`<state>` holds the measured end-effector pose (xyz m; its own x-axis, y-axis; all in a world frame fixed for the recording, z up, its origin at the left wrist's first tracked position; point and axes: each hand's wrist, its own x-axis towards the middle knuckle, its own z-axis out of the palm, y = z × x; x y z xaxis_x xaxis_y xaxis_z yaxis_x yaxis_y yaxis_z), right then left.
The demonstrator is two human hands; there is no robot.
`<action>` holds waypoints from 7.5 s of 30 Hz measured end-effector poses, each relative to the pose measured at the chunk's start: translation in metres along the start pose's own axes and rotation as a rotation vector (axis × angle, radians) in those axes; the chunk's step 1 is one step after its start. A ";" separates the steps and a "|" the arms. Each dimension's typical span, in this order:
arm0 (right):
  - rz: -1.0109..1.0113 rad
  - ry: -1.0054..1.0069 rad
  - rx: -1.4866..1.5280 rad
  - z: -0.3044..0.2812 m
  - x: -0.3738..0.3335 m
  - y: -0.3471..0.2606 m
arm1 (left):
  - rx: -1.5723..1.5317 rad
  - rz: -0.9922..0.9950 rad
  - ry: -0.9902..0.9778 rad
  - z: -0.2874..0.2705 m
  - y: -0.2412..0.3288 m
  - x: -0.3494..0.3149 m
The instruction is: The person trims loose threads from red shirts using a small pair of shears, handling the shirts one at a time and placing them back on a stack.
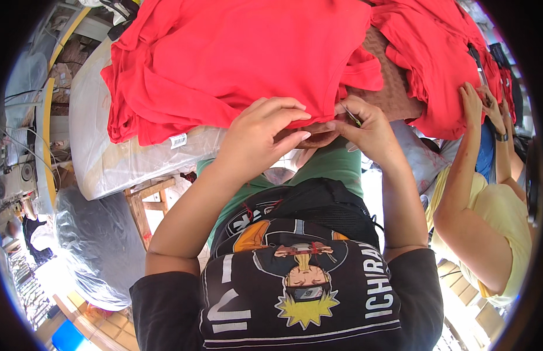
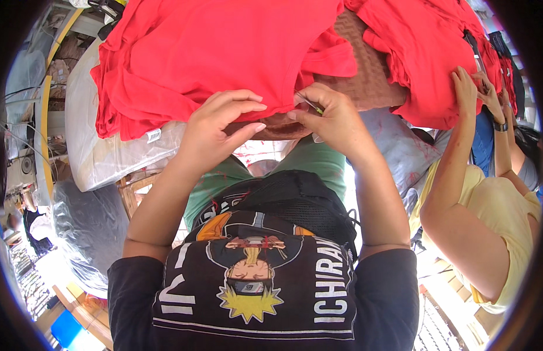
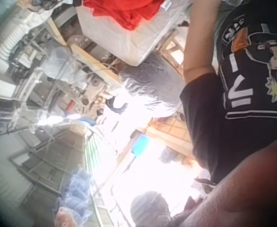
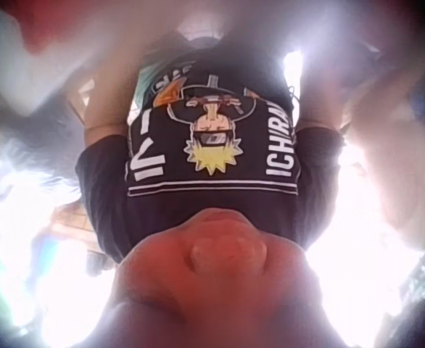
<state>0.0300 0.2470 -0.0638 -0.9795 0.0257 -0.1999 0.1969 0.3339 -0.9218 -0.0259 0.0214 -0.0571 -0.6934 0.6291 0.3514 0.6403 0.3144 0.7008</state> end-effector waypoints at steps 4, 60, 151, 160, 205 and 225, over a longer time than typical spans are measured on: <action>0.038 -0.014 0.061 -0.001 -0.001 -0.006 | 0.034 0.043 0.045 0.015 0.000 0.006; -0.497 0.154 -0.569 -0.028 -0.026 -0.076 | -0.355 -0.329 0.030 0.001 0.020 0.032; -0.556 0.033 -0.518 0.023 -0.020 -0.040 | -0.098 -0.181 -0.020 -0.011 0.014 -0.029; -0.590 0.055 -0.563 0.024 -0.018 -0.041 | -0.011 -0.056 -0.106 -0.024 0.022 -0.025; -0.299 0.018 -0.054 0.019 0.088 0.000 | 0.098 -0.119 0.384 0.037 -0.043 0.025; -0.546 0.331 -0.084 0.015 0.052 -0.088 | -0.759 -0.369 -0.029 -0.061 0.005 0.010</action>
<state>-0.0377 0.2051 0.0025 -0.9017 0.1158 0.4165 -0.3251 0.4533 -0.8300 -0.0495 -0.0137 -0.0122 -0.7991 0.6011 0.0087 -0.0291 -0.0532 0.9982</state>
